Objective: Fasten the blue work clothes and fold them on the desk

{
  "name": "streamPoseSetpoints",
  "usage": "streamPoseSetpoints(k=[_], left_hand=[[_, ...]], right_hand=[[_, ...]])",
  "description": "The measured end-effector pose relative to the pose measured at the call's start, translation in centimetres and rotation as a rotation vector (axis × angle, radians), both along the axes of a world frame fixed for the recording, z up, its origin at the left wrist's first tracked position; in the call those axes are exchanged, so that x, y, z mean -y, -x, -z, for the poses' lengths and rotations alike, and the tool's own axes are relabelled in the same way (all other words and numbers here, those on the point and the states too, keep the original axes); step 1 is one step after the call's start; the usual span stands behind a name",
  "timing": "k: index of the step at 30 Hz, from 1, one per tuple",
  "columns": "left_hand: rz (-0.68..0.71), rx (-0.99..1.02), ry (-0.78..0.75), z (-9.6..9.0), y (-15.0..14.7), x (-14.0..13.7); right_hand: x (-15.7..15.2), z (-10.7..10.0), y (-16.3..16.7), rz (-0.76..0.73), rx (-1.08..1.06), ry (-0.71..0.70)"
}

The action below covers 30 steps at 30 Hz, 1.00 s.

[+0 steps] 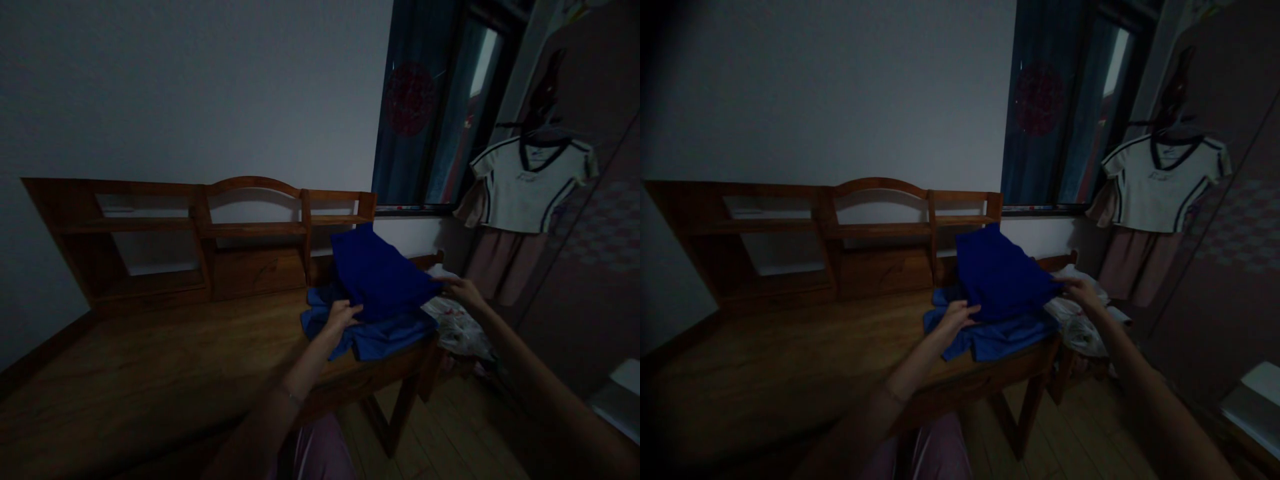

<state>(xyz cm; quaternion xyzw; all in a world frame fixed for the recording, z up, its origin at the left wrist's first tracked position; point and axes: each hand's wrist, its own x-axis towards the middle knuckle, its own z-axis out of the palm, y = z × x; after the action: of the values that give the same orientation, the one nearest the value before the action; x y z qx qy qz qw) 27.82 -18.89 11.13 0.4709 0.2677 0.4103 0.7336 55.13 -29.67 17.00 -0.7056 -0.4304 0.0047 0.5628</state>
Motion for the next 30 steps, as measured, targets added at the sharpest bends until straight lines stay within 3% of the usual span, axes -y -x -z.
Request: streamPoseSetpoints(k=[3,5,7,10,12,15,20,25,30], left_hand=[[0.012,0.085,0.078,3.6,-1.0,2.1],[0.009,0.166,0.110,4.2,-1.5,2.2],[0.020,0.251,0.144,3.9,-2.3,1.4],[0.061,0.341,0.192,2.7,-4.3,-0.7],[0.090,0.365,0.212,1.7,-5.5,-1.9],[0.108,0.377,0.220,0.7,-6.6,-3.0],[0.114,0.321,0.229,0.6,-6.7,-3.7],[0.183,0.299,0.265,1.4,-6.6,-4.4],[0.208,0.235,0.334,1.4,-6.6,-4.5]], right_hand=[[0.6,5.8,-0.8,0.051,-0.029,0.070],[1.5,8.6,-0.1,0.153,0.062,0.012],[2.3,10.8,1.7,0.169,0.328,-0.080],[2.5,12.8,6.0,-0.230,0.641,0.085],[1.8,13.3,9.0,-0.371,0.716,0.179],[0.0,13.3,12.1,-0.456,0.754,0.198],[-2.1,12.9,13.7,-0.537,0.824,0.295],[-0.2,13.1,13.5,-0.594,0.698,0.299],[2.6,12.6,12.9,-0.612,0.444,0.443]])
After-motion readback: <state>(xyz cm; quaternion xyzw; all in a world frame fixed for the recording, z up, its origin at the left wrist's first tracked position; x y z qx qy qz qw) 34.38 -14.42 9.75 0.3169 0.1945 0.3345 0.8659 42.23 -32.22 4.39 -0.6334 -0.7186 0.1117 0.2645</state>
